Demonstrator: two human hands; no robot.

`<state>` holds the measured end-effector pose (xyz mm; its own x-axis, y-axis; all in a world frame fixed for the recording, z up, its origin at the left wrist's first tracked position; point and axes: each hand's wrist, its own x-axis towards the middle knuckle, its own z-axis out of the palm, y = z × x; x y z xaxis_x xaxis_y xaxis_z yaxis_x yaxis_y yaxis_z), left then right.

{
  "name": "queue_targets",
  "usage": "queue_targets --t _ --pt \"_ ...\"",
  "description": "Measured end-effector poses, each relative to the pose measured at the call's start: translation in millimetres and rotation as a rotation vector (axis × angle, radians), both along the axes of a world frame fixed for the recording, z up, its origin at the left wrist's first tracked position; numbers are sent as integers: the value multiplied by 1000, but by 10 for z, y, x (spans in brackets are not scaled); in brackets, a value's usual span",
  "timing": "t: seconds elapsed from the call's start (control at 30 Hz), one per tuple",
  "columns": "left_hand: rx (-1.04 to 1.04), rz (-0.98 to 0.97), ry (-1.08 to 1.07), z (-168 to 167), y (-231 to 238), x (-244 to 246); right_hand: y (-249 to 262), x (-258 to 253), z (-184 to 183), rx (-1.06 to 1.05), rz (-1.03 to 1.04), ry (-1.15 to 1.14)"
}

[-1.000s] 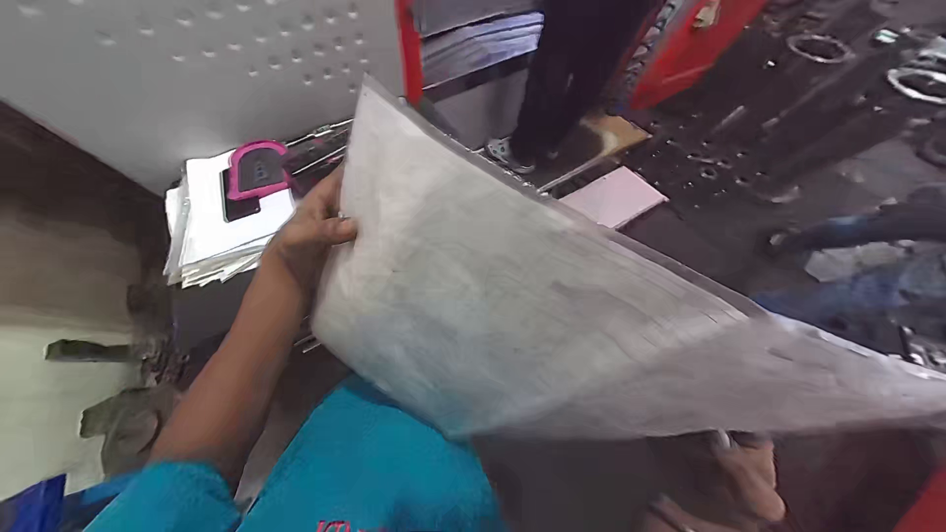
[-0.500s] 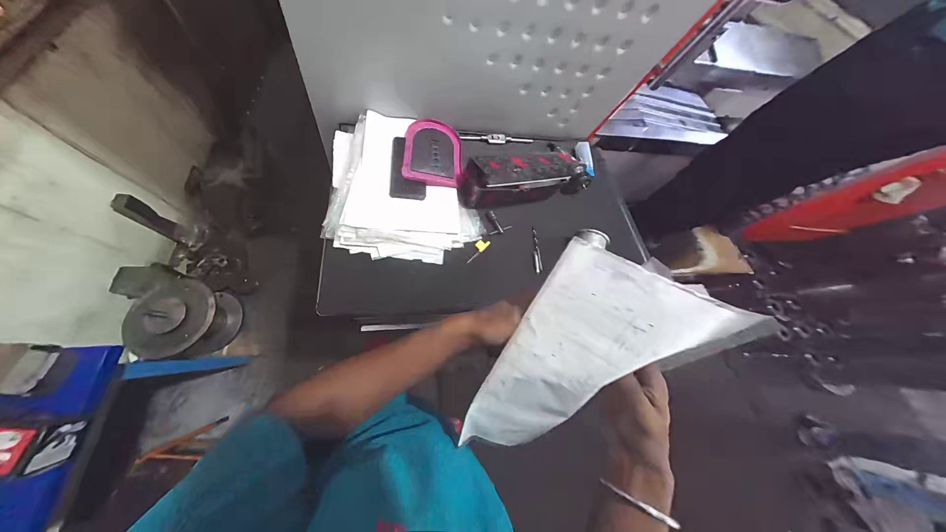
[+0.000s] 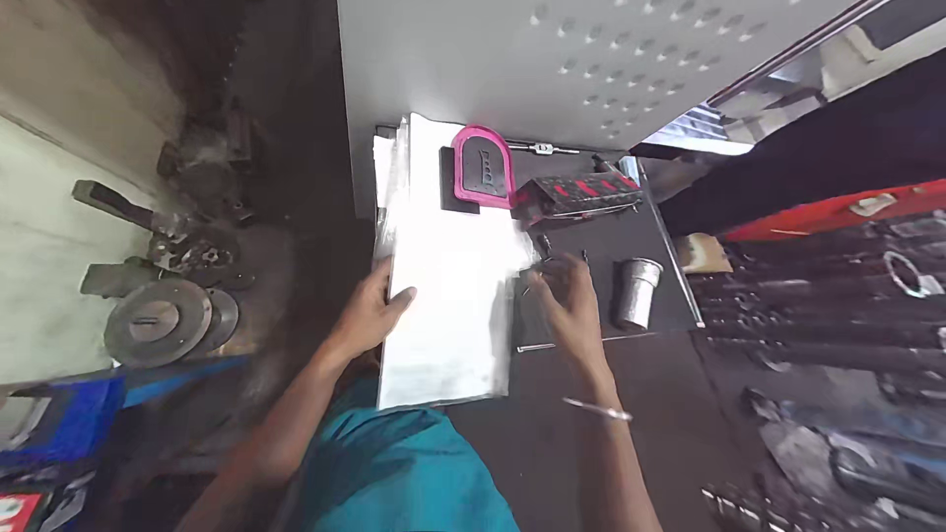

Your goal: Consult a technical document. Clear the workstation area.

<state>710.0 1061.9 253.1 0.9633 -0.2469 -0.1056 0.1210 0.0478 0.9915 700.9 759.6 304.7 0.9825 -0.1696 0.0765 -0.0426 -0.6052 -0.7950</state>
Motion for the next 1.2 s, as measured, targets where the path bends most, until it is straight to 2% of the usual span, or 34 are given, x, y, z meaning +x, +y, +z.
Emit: queue_targets --t 0.1,0.2,0.3,0.43,0.6,0.67,0.7,0.73,0.77,0.9,1.03,1.1,1.2 --pt "87 226 -73 34 490 -20 202 598 -5 -183 144 -84" --pt "141 333 -158 146 922 -24 523 1193 -74 -455 246 12" --pt "139 308 -289 347 1215 -31 852 1493 -247 -621 191 154" --pt "72 247 -451 677 1450 -64 977 1609 -403 -643 123 222" --pt "-208 232 -689 693 1603 17 1009 1617 -334 -688 148 242" --pt "-522 239 -676 548 1522 187 1033 1641 -333 -760 158 272" --pt "-659 318 -621 459 1429 278 1032 1649 -323 -789 166 283" --pt "-696 393 -559 437 1288 385 1011 1658 -298 -814 181 275" --pt "-655 408 -527 426 1160 513 971 1669 -267 -825 195 247" --pt "-292 215 -437 343 801 1092 696 1673 -180 -803 238 82" --pt "49 158 -257 69 607 1256 576 1647 -192 -772 238 60" --pt "150 120 -240 -19 600 1298 557 1658 -104 -743 192 80" --pt "232 73 -225 -77 614 1340 460 1643 49 -719 88 -26"
